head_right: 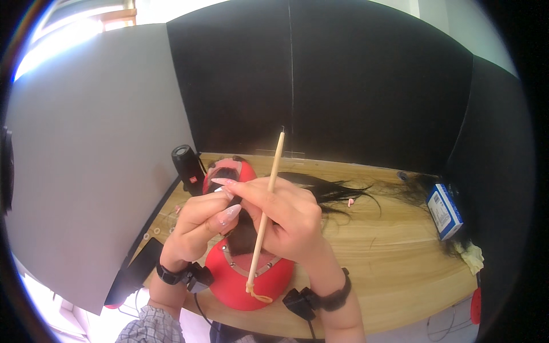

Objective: Weaving individual hair strands into a wig base using a specialized hook tool.

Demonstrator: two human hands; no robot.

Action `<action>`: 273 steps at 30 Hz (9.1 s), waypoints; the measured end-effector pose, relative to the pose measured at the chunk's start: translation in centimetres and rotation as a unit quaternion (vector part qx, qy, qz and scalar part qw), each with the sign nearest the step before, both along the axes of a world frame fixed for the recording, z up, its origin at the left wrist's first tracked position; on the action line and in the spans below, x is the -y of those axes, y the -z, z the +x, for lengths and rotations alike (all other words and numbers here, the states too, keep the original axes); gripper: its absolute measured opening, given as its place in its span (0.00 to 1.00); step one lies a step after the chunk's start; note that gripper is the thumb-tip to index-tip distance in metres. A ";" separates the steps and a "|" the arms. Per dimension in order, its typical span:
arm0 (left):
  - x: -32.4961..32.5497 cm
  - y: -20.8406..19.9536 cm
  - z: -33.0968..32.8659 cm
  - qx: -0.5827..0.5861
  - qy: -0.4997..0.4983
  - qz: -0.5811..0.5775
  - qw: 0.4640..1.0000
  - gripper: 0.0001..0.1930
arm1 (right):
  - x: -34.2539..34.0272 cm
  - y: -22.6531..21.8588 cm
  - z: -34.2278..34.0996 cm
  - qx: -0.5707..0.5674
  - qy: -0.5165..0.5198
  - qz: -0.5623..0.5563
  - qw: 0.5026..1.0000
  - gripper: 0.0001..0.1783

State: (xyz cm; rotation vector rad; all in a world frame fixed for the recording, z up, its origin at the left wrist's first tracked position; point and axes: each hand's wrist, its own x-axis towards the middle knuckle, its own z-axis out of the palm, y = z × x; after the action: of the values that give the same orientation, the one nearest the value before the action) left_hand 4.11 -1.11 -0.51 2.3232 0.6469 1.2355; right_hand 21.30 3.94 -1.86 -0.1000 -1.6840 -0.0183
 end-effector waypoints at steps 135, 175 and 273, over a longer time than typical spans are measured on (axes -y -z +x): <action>1.2 11.8 -4.9 0.117 -0.127 -0.136 0.975 0.14 | 1.1 8.8 -0.5 0.132 -0.228 -0.433 0.862 0.03; 1.5 11.5 -4.9 0.096 -0.135 -0.130 0.978 0.12 | 1.0 8.9 -0.3 0.134 -0.226 -0.490 0.831 0.05; 4.3 8.1 -1.9 -0.115 -0.037 0.090 0.989 0.09 | 0.7 8.1 -0.6 0.070 -0.303 -0.582 0.751 0.14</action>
State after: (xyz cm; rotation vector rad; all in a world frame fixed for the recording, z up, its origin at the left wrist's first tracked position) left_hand 2.24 -5.36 -8.64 2.6407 0.7312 1.1054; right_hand 20.68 3.28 -9.95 -0.4856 -1.5628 1.5672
